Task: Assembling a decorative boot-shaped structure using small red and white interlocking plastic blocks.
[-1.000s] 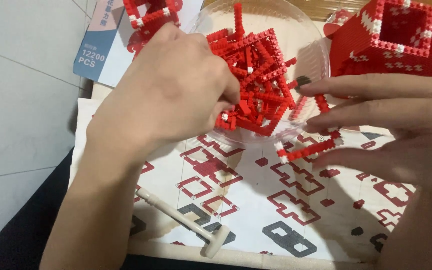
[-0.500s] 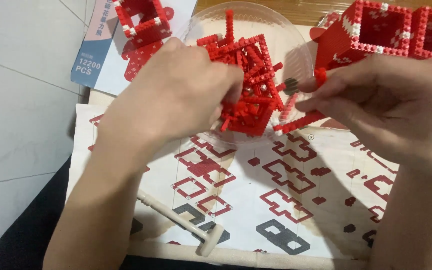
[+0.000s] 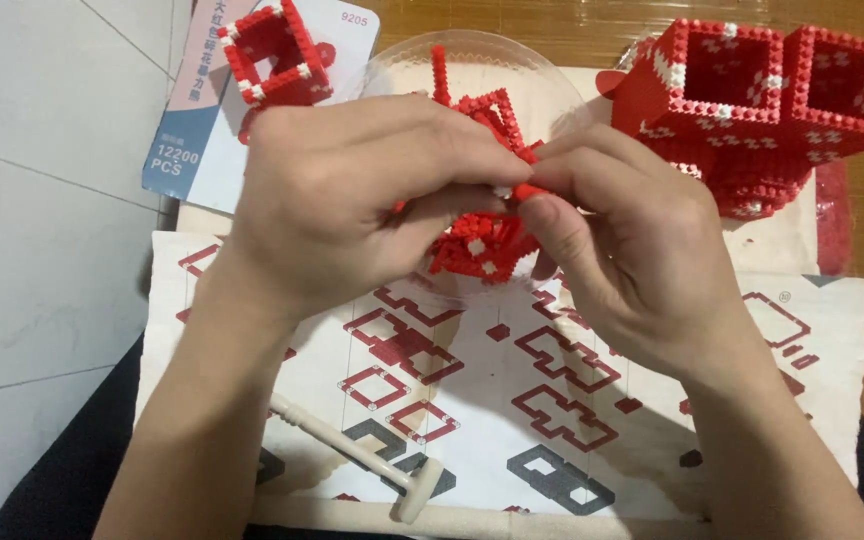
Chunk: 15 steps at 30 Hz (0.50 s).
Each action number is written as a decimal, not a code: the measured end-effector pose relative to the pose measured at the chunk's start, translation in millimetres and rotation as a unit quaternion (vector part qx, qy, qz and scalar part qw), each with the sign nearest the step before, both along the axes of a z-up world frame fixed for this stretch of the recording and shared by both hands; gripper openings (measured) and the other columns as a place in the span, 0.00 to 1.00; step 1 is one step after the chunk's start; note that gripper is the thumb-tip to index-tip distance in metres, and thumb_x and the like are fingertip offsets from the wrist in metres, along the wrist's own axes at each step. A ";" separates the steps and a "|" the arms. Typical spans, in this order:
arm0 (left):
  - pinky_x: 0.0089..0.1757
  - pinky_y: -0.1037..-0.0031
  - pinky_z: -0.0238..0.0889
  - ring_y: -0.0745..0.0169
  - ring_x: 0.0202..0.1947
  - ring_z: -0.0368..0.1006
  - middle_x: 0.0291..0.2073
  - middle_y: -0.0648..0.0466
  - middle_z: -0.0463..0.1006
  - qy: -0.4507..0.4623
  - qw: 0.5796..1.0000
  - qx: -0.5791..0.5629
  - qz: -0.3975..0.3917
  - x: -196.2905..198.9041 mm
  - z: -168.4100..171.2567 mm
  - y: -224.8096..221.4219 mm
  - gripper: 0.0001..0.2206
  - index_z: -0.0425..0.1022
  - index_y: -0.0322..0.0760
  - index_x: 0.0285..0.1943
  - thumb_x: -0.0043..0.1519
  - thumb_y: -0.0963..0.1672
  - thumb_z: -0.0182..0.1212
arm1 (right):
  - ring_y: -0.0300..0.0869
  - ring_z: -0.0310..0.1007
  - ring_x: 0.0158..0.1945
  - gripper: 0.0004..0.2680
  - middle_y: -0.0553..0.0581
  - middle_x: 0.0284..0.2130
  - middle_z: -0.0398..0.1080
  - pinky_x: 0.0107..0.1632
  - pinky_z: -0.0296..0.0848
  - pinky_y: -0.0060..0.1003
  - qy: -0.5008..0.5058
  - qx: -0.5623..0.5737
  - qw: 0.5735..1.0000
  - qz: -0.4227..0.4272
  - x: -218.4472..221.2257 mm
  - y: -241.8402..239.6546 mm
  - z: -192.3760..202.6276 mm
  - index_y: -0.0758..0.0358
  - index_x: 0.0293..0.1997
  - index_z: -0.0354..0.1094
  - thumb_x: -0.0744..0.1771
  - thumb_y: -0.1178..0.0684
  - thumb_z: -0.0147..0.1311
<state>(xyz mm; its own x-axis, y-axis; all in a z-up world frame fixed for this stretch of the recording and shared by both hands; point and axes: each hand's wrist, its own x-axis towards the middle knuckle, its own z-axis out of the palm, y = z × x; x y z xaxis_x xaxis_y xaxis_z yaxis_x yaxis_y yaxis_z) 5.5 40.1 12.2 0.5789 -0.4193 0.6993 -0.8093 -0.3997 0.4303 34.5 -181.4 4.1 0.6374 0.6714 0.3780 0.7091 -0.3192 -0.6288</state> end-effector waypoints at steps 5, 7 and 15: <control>0.43 0.68 0.71 0.49 0.40 0.76 0.39 0.44 0.78 -0.040 0.997 0.051 0.041 -2.9 0.9 -2.3 0.07 0.75 0.26 0.43 0.64 0.30 0.67 | 0.47 0.69 0.38 0.09 0.66 0.39 0.69 0.28 0.74 0.31 -0.024 -0.009 0.999 -0.048 -4.8 3.6 -0.8 0.76 0.46 0.72 0.73 0.56 0.48; 0.41 0.67 0.70 0.49 0.39 0.74 0.38 0.44 0.76 -0.057 0.994 0.074 0.059 -2.6 -2.4 -3.4 0.07 0.73 0.26 0.42 0.64 0.30 0.65 | 0.46 0.68 0.34 0.08 0.66 0.42 0.70 0.30 0.71 0.33 -0.068 -0.007 0.996 -0.065 -5.8 2.0 -9.5 0.75 0.47 0.73 0.73 0.57 0.52; 0.30 0.71 0.64 0.57 0.29 0.63 0.32 0.51 0.69 -0.130 0.971 0.145 0.137 1.4 -19.8 -2.3 0.11 0.69 0.31 0.38 0.53 0.29 0.56 | 0.48 0.71 0.32 0.04 0.71 0.45 0.71 0.37 0.73 0.39 -0.177 -0.003 0.978 -0.109 -10.9 8.6 -24.3 0.77 0.49 0.75 0.72 0.64 0.62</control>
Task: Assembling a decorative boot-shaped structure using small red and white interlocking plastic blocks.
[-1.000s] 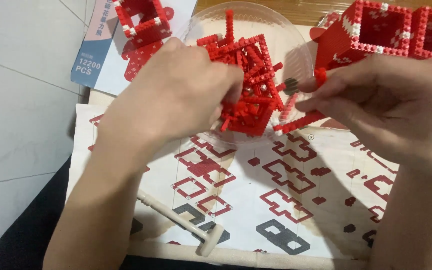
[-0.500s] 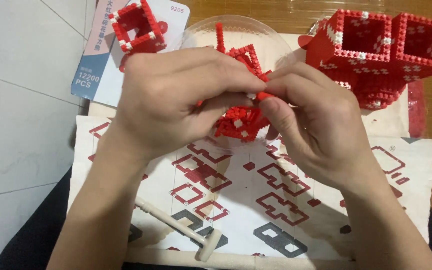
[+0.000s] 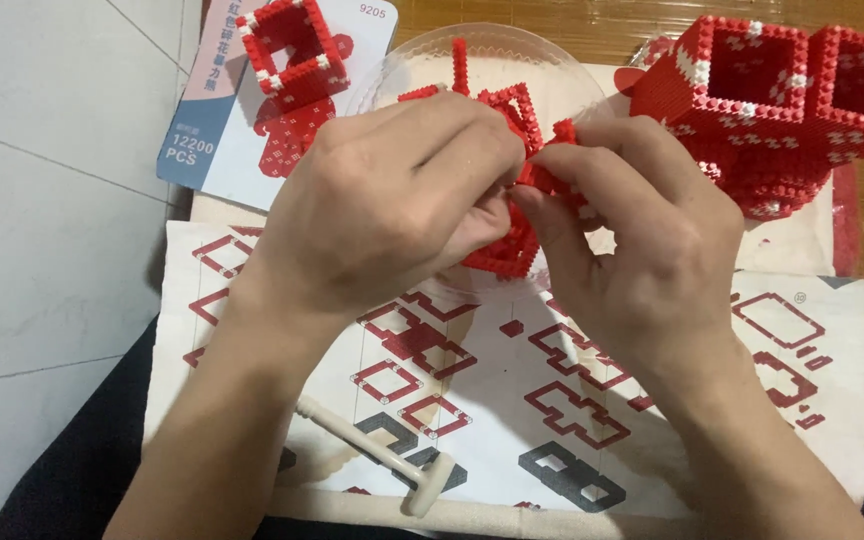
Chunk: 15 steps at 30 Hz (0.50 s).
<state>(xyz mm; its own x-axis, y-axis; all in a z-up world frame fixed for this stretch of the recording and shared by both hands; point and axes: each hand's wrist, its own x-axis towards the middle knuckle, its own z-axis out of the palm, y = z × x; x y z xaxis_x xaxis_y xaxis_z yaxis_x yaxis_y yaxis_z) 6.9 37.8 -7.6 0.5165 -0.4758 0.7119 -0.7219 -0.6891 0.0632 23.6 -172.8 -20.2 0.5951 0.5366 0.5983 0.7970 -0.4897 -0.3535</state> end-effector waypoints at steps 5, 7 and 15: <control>0.33 0.72 0.63 0.56 0.32 0.68 0.32 0.49 0.73 0.041 0.995 -0.073 -0.054 -2.0 7.6 3.1 0.12 0.67 0.30 0.33 0.56 0.27 0.58 | 0.47 0.73 0.33 0.05 0.71 0.41 0.75 0.34 0.75 0.37 -0.031 -0.029 0.998 -0.035 17.6 -13.4 -6.4 0.78 0.46 0.77 0.75 0.64 0.63; 0.37 0.71 0.69 0.55 0.36 0.71 0.35 0.48 0.75 0.033 0.997 -0.058 -0.027 2.5 7.0 10.3 0.11 0.70 0.30 0.37 0.56 0.28 0.60 | 0.48 0.74 0.35 0.04 0.72 0.43 0.74 0.37 0.77 0.37 -0.017 -0.024 0.999 -0.033 13.4 -14.7 2.4 0.80 0.48 0.77 0.75 0.65 0.66; 0.51 0.51 0.57 0.57 0.36 0.76 0.23 0.58 0.86 0.420 0.862 0.226 0.170 20.0 7.0 2.5 0.19 0.86 0.54 0.51 0.64 0.37 0.51 | 0.51 0.78 0.49 0.21 0.68 0.48 0.75 0.49 0.79 0.41 -0.031 -0.089 0.995 -0.031 10.1 -20.0 6.9 0.73 0.51 0.81 0.63 0.48 0.86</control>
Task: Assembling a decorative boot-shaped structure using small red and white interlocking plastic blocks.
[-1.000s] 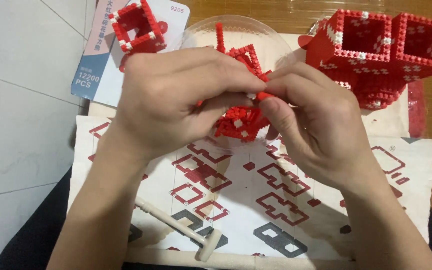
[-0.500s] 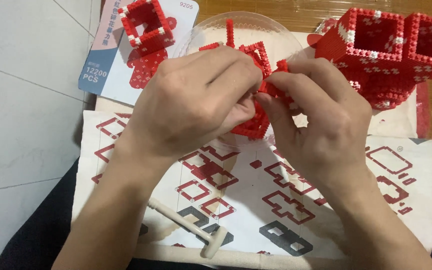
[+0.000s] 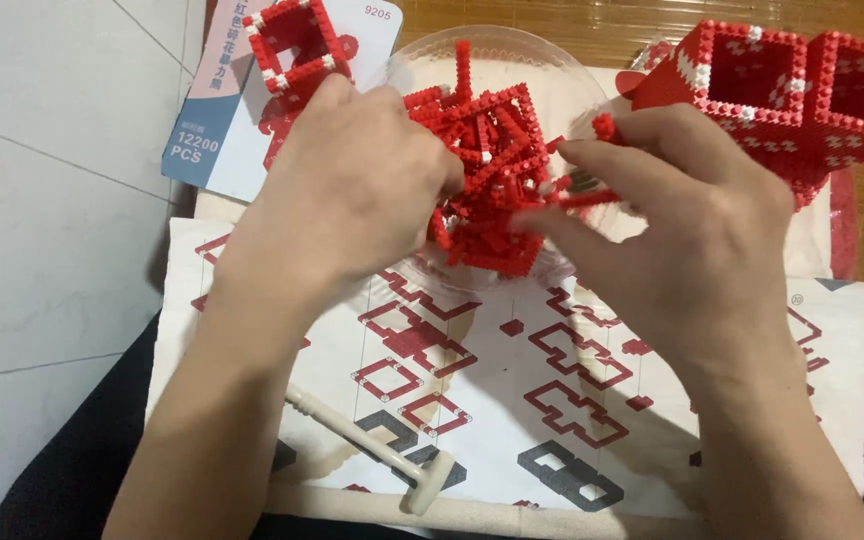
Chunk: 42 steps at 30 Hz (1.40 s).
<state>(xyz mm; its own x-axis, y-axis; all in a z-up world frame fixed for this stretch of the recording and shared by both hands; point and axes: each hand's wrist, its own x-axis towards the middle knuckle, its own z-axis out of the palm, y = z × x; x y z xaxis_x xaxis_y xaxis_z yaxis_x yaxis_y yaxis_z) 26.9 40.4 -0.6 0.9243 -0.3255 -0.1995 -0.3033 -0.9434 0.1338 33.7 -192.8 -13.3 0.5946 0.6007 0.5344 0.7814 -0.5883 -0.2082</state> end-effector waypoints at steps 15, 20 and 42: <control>0.46 0.53 0.62 0.47 0.23 0.68 0.16 0.51 0.72 -0.067 0.994 0.090 -0.018 6.4 -13.7 -15.7 0.14 0.74 0.41 0.22 0.57 0.33 0.53 | 0.58 0.81 0.60 0.15 0.76 0.49 0.73 0.53 0.87 0.39 0.246 0.265 0.932 -0.012 -6.7 7.0 24.3 0.76 0.64 0.55 0.71 0.78 0.52; 0.51 0.54 0.65 0.45 0.31 0.74 0.21 0.52 0.81 0.031 1.000 -0.004 0.006 7.3 -7.4 -19.7 0.13 0.84 0.44 0.31 0.55 0.35 0.55 | 0.56 0.80 0.54 0.11 0.77 0.50 0.74 0.56 0.86 0.42 0.228 0.257 0.939 0.017 -3.8 2.5 18.4 0.87 0.62 0.65 0.71 0.78 0.56; 0.27 0.50 0.66 0.40 0.27 0.71 0.22 0.44 0.72 0.031 0.999 0.007 -0.029 7.6 -12.8 -18.8 0.09 0.67 0.30 0.31 0.53 0.29 0.54 | 0.49 0.81 0.45 0.08 0.72 0.46 0.76 0.42 0.87 0.33 0.261 0.265 0.928 -0.038 -4.0 2.9 22.2 0.83 0.56 0.71 0.72 0.69 0.63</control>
